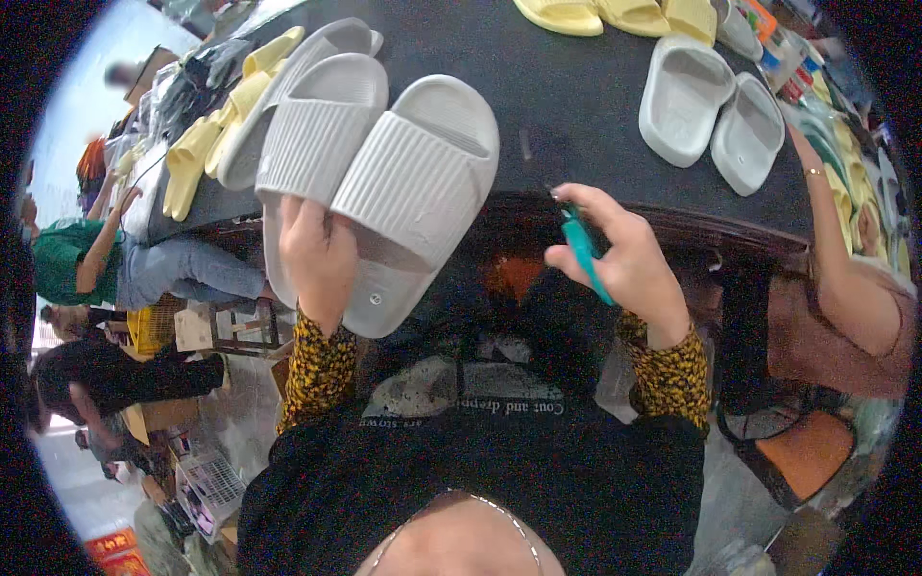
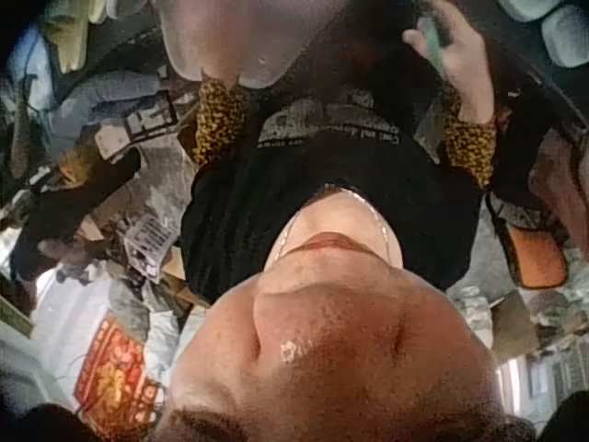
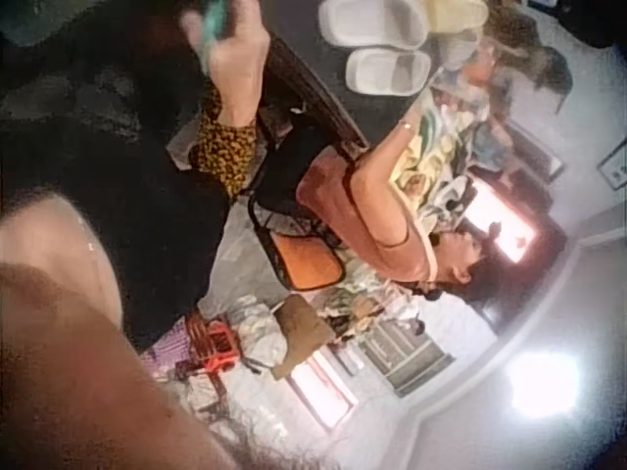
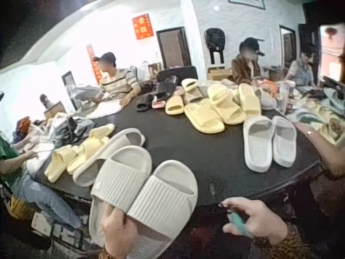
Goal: Trimming excess material from rubber slippers using a pair of snips.
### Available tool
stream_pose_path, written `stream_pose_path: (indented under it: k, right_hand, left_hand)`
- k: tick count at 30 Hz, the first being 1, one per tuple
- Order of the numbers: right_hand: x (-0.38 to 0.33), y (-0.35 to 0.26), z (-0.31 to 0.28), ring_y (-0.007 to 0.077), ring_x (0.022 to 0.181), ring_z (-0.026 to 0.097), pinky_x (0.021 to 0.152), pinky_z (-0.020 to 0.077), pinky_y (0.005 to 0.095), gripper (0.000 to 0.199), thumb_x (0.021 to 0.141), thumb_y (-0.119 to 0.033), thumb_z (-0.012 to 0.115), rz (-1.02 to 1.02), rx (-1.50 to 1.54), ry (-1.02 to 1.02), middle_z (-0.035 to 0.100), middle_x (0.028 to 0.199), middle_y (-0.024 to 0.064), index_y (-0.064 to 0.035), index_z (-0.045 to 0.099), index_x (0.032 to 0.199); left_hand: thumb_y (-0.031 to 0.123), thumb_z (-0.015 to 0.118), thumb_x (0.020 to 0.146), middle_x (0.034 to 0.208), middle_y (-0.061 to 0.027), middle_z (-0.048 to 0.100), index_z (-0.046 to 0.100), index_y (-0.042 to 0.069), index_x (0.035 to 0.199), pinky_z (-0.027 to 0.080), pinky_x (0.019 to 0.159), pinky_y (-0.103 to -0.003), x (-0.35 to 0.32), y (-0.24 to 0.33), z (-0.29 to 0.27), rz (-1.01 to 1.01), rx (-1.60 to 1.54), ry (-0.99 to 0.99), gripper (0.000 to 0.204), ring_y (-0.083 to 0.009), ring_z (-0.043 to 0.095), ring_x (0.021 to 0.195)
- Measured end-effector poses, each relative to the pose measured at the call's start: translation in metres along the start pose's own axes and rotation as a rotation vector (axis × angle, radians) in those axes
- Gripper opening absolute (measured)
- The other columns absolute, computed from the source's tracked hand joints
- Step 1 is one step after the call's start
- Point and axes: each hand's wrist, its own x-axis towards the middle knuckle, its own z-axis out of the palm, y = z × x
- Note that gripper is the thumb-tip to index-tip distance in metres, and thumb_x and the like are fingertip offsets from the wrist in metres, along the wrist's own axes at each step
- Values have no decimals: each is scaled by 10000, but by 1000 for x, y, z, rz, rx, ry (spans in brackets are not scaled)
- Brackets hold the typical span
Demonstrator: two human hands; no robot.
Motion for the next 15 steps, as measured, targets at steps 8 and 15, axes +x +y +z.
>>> stream_pose_path:
  k: [8, 15]
  right_hand:
    - [10, -27, 12, 211, 783, 551, 701, 478, 318, 591, 674, -87, 772, -69, -367, -119, 537, 951, 104, -64, 508, 1203]
    - [9, -29, 15, 232, 831, 592, 688, 511, 322, 553, 694, -87, 762, -29, -406, -172, 562, 973, 118, -59, 515, 1187]
  left_hand:
    - [-92, 532, 690, 1083, -240, 571, 617, -74, 1030, 416, 901, -447, -28, -1, -13, -28, -17, -20, 351, -434, 516, 1031]
    - [-103, 526, 655, 1083, -227, 568, 626, -59, 1021, 419, 891, -456, -41, -3, -11, 17, 12, -33, 382, -430, 512, 1022]
